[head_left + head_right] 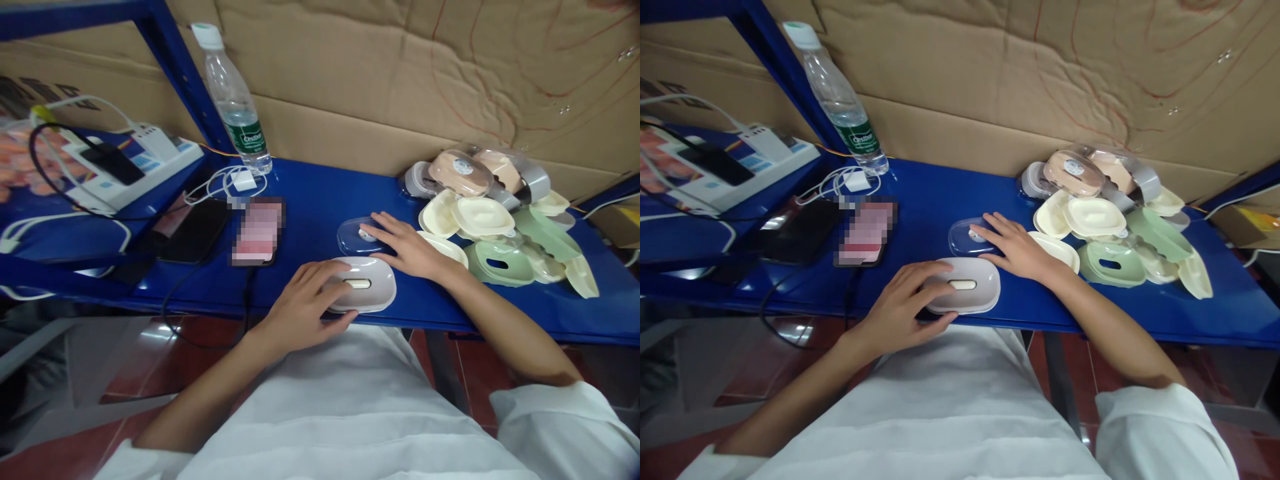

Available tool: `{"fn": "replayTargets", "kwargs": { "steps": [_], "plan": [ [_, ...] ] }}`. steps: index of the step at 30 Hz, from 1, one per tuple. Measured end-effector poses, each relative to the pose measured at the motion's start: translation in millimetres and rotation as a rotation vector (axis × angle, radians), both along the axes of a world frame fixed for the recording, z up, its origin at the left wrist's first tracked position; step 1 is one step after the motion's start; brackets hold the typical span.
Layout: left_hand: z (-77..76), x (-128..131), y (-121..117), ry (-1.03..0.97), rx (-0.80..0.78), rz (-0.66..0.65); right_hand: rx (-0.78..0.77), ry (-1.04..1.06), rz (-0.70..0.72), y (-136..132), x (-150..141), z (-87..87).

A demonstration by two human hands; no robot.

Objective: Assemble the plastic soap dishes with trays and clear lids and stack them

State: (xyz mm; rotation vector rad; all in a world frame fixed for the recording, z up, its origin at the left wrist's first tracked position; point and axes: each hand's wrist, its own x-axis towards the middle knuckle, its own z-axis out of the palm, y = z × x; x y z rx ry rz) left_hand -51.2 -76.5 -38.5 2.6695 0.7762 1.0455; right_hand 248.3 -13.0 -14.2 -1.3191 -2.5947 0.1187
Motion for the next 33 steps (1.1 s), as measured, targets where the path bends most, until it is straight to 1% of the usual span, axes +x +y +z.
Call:
{"fn": "replayTargets", "kwargs": {
  "steps": [2,4,5,7,8,10,13,16,19,23,27,33],
  "plan": [
    [-2.6,1.9,0.2,-0.040,-0.025,0.068,-0.014,0.122,-0.017,-2.3,1.6,4.1],
    [-5.6,4.2,1.0,-0.098,-0.054,0.181,0.004,0.248,-0.018,-7.0,0.3,10.9],
    [-7.1,5.2,1.7,-0.132,-0.066,0.238,0.014,0.278,0.000,-10.5,-1.7,14.4],
    [-9.6,6.3,3.6,-0.202,-0.077,0.314,0.047,0.252,0.048,-19.5,-8.2,19.4],
    [-10.4,6.2,4.6,-0.226,-0.081,0.327,0.069,0.211,0.069,-24.6,-12.5,20.3],
    [-11.2,5.0,6.5,-0.241,-0.103,0.315,0.109,0.135,0.111,-34.1,-21.8,19.3],
    [-11.3,1.8,8.0,-0.219,-0.164,0.277,0.137,0.078,0.168,-43.5,-33.3,13.8],
    [-11.7,-0.7,8.2,-0.188,-0.213,0.240,0.170,0.062,0.171,-46.2,-38.8,9.4],
    [-12.7,-1.1,7.8,-0.176,-0.231,0.235,0.182,0.058,0.184,-45.4,-39.0,9.1],
    [-12.7,0.1,7.3,-0.158,-0.277,0.247,0.154,0.047,0.218,-41.7,-33.5,12.7],
    [-11.9,1.1,7.2,-0.146,-0.304,0.253,0.127,0.066,0.223,-38.5,-26.6,14.7],
    [-9.9,2.4,5.8,-0.104,-0.313,0.275,0.005,-0.016,0.145,-39.7,-21.8,14.6]
  ]
}}
